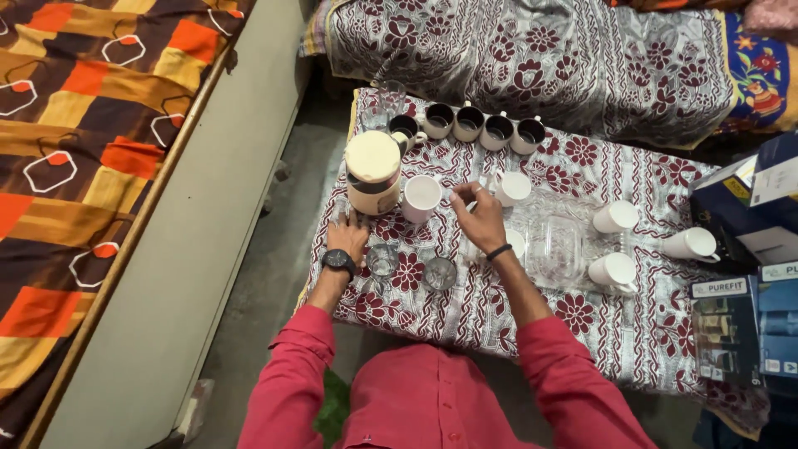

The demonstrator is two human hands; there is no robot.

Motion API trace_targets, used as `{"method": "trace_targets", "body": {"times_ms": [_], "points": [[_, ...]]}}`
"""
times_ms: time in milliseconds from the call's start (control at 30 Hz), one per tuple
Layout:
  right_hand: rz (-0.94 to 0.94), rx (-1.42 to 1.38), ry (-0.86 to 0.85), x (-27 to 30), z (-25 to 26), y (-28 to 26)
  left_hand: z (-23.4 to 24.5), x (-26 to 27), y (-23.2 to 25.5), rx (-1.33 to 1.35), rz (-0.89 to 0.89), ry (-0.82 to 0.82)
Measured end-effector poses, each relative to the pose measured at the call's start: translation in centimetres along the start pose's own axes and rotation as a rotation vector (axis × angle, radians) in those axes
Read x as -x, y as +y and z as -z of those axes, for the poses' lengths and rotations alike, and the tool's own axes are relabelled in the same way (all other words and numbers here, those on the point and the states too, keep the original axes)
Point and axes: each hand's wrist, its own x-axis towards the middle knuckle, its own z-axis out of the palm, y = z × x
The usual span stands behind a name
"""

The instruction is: The person arranges white cups, metal cups, and a plastic container on a small table covered with a patterned cloth. They then place a thermos on the table and move several cardboard boxes to the floor.

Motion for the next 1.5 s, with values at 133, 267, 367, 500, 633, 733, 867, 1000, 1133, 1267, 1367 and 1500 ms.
{"method": "trace_targets", "body": {"times_ms": [133, 267, 367, 500, 633, 733, 867, 1000, 1133, 1267, 1367, 1500], "points": [[0.064, -0.005, 0.012, -3.7, -0.6, 0.4, -0.7, -0.2, -0.4, 0.052, -0.008, -0.052], [0.022, 0.000, -0.084, -8.0, -1.7, -0.1, -2.8, -1.2, -0.6, 0.039, -0.034, -0.046], [-0.005, 0.060, -0.175, -10.9, -3.3, -0.7, -4.4, -2.0, -0.8, 0.008, -0.053, 0.047], [0.069, 0.210, -0.323, -15.1, -6.5, -0.4, -4.5, -2.3, -1.1, 0.081, -0.031, -0.111], [0.258, 0.435, -0.219, -17.9, -9.5, 1.2, -3.4, -1.8, -1.4, 0.108, -0.029, -0.157], [0.206, 0.444, -0.221, -18.8, -11.1, 1.9, -2.4, -1.7, -1.1, 0.082, -0.035, -0.163], [0.032, 0.525, -0.336, -19.2, -12.2, 2.2, -2.5, -1.7, -1.2, 0.085, -0.019, -0.157], [0.100, 0.540, -0.288, -19.4, -12.4, 2.5, -2.5, -2.0, -1.4, 0.095, -0.018, -0.156], [0.110, 0.442, -0.219, -19.7, -11.3, 3.0, -2.4, -1.1, -1.7, 0.124, -0.005, -0.118], [0.197, 0.332, -0.082, -20.0, -7.0, 3.6, -2.8, -1.2, -1.8, 0.184, 0.046, -0.138], [0.282, 0.249, -0.017, -18.5, -2.1, 2.8, -3.6, -1.2, -2.0, 0.153, 0.018, -0.107], [0.075, 0.206, -0.115, -14.6, 4.1, 0.6, -4.4, -1.8, -1.9, 0.139, 0.059, -0.244]]}}
